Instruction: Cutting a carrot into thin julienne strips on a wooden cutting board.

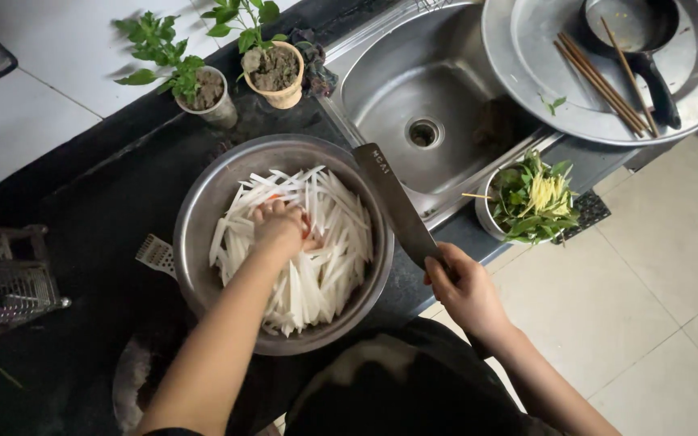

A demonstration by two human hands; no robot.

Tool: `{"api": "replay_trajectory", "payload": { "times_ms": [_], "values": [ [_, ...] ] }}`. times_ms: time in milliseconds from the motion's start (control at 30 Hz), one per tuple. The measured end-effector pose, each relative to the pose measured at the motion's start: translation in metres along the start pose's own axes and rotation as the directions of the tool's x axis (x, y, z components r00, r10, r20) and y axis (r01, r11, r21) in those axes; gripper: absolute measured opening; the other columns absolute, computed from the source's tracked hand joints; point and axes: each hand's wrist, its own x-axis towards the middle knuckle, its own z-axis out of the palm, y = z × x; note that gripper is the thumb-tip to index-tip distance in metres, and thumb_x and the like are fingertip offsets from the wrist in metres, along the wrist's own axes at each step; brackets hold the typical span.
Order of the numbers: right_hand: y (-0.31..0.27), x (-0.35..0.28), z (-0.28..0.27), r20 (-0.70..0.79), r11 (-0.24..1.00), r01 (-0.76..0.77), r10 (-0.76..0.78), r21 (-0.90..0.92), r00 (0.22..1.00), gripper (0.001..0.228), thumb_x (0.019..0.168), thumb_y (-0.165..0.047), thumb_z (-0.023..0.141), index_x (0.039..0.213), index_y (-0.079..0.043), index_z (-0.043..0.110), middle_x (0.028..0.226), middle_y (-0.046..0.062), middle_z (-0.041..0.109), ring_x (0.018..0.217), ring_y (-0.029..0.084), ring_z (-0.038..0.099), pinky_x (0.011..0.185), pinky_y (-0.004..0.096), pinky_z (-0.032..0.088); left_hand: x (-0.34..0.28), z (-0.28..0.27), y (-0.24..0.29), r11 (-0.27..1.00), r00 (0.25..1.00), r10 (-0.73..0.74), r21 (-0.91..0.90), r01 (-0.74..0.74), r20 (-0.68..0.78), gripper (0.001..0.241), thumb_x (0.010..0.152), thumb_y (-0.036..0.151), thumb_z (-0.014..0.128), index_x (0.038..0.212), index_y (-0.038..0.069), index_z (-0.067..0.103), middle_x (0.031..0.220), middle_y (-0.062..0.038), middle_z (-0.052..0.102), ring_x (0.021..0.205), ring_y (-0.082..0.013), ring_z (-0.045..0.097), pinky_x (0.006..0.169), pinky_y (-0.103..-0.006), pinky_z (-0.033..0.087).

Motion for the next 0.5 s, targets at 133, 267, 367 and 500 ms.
{"api": "replay_trajectory", "payload": {
  "times_ms": [133,267,367,500],
  "values": [
    [-0.015,-0.003,0.003,0.013,1.000,-0.013,0.013,-0.028,1.000,0.027,0.094,-0.013,0.061,0.117,-0.003,0.072,0.066,0.014,0.071,0.052,0.020,0.063,0.052,0.032,0.056,-0.018,-0.042,0.017,0.998,0.975,-0.058,0.006,0.058,0.214,0.070,0.088,0.055,0.066,0.150,0.028,0.049,0.155,-0.016,0.038,0.148,-0.0424,0.029,0.117,-0.0565,0.015],
    [-0.014,0.002,0.004,0.027,0.999,0.044,-0.044,-0.016,0.999,0.025,0.095,-0.011,0.061,0.116,-0.003,0.072,0.066,0.012,0.070,0.052,0.017,0.060,0.050,0.031,0.053,-0.016,-0.054,0.026,0.997,0.952,-0.075,0.002,0.077,0.296,0.082,0.088,0.047,0.071,0.157,0.020,0.037,0.157,-0.022,0.034,0.149,-0.0447,0.028,0.116,-0.0599,0.016],
    [-0.009,0.003,0.002,0.031,0.998,0.054,-0.053,-0.032,0.998,0.025,0.095,-0.011,0.061,0.117,-0.003,0.071,0.067,0.012,0.070,0.053,0.017,0.060,0.051,0.030,0.052,-0.032,-0.073,0.033,0.997,0.937,-0.062,-0.013,0.070,0.345,0.083,0.089,0.049,0.069,0.158,0.018,0.036,0.163,-0.023,0.027,0.152,-0.0446,0.022,0.118,-0.0611,0.010],
    [-0.011,0.002,0.005,0.042,0.996,0.062,-0.060,-0.063,0.997,0.025,0.095,-0.011,0.061,0.117,-0.003,0.071,0.065,0.012,0.070,0.051,0.018,0.061,0.051,0.031,0.053,-0.045,-0.079,0.037,0.993,0.935,-0.091,0.096,0.062,0.342,0.083,0.091,0.044,0.066,0.160,0.014,0.031,0.162,-0.022,0.028,0.148,-0.0446,0.028,0.114,-0.0579,0.019]
  ]
}}
